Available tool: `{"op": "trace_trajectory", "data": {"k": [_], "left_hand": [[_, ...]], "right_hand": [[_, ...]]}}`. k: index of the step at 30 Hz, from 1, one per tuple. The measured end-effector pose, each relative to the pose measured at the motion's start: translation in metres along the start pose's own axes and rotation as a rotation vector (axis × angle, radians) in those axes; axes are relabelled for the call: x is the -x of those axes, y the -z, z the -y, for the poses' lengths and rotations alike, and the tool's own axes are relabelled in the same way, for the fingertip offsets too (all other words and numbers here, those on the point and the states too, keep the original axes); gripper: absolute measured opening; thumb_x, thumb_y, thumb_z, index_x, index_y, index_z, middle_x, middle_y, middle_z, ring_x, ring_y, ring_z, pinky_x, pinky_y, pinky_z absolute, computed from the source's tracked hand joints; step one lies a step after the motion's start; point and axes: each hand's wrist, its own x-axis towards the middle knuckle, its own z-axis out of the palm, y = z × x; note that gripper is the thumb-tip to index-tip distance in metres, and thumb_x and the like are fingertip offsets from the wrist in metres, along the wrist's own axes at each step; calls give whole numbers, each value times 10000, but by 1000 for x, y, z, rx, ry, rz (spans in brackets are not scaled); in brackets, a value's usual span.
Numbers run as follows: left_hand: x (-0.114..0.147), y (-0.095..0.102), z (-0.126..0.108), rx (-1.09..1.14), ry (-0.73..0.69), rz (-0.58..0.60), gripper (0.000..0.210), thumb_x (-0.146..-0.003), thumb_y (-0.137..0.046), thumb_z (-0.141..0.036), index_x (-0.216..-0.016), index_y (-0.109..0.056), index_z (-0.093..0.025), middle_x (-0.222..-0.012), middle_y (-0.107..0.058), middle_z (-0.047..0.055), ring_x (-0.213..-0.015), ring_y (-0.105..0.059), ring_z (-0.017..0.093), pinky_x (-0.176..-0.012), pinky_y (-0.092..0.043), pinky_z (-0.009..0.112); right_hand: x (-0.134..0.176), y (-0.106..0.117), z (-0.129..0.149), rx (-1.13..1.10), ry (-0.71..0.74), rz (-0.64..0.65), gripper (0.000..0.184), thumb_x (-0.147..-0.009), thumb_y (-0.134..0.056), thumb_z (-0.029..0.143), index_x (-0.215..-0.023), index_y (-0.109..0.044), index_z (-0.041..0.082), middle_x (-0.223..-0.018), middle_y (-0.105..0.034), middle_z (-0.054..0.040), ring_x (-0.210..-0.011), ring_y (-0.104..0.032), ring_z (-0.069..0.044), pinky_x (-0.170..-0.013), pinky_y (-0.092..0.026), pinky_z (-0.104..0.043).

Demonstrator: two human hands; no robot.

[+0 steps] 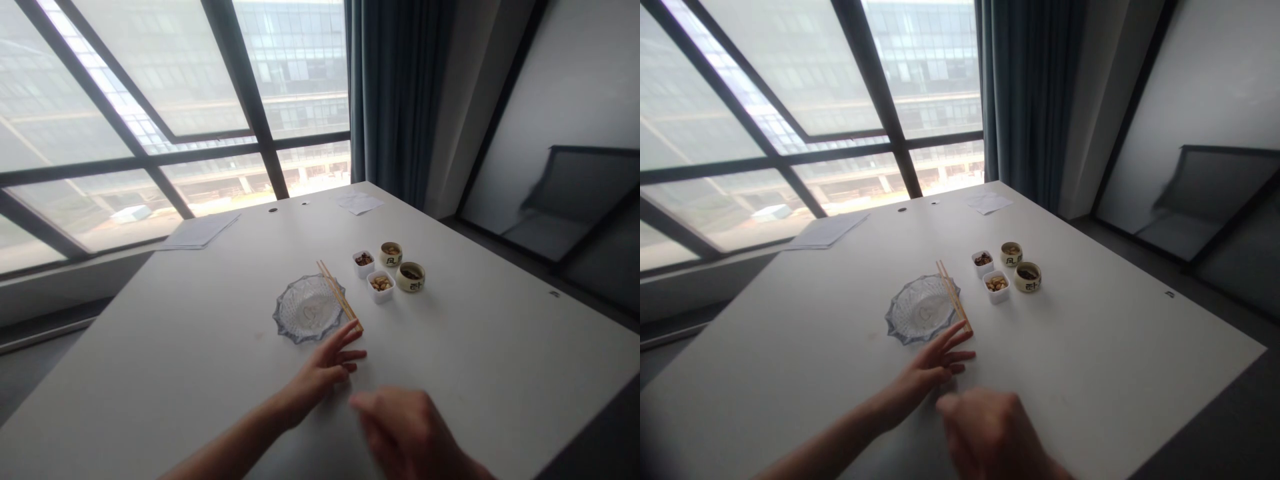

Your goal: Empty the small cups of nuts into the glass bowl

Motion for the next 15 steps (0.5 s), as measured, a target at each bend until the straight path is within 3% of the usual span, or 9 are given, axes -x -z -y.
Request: {"op": "trace_trajectory", "data": {"k": [1, 3, 8, 12, 15], "left_hand": [[-3, -2, -1, 30, 13, -4, 899, -713, -668, -70, -1550, -539, -372, -1661, -461, 82, -1386, -588, 326, -1176, -378, 538], [-10, -7, -5, 77, 24, -32, 860, -717, -664, -62, -1524, -578, -347, -1677, -435, 81, -1426, -562, 338, -1208, -351, 541], [-22, -20, -16, 125, 37, -24, 735, -761, -659, -66, -1456, -652, -304, -1692, -413, 81, -1442, -556, 359, -1241, -310, 560], [-24, -27, -17, 147, 34, -24, 637, -797, -684, -93, -1408, -686, -272, -1655, -468, 98, -1453, -545, 353, -1248, -300, 561], [-18, -31, -13, 152, 32, -10, 608, -797, -726, -116, -1387, -698, -261, -1603, -535, 104, -1444, -554, 342, -1245, -311, 558]], "right_hand": [[-9, 13, -10, 16, -150, -85, 313, -1084, -418, 225, -1029, -724, 193, -808, -759, -64, -741, -738, -175, -702, -572, -260], [-25, 37, -28, 91, -314, -165, 312, -1074, -439, 263, -1081, -746, 204, -906, -803, -81, -785, -764, -200, -728, -582, -289], [-39, 63, -74, 275, -590, 36, 379, -1045, -444, 298, -1228, -756, 186, -1108, -821, -135, -969, -784, -300, -849, -586, -407], [-43, 56, -104, 222, -616, 133, 453, -1036, -435, 226, -1425, -654, 156, -1140, -803, -149, -964, -776, -280, -895, -571, -412], [-48, 45, -115, 35, -516, 238, 639, -1020, -414, 131, -1655, -395, 193, -1190, -784, -114, -749, -747, -160, -829, -582, -325]]}}
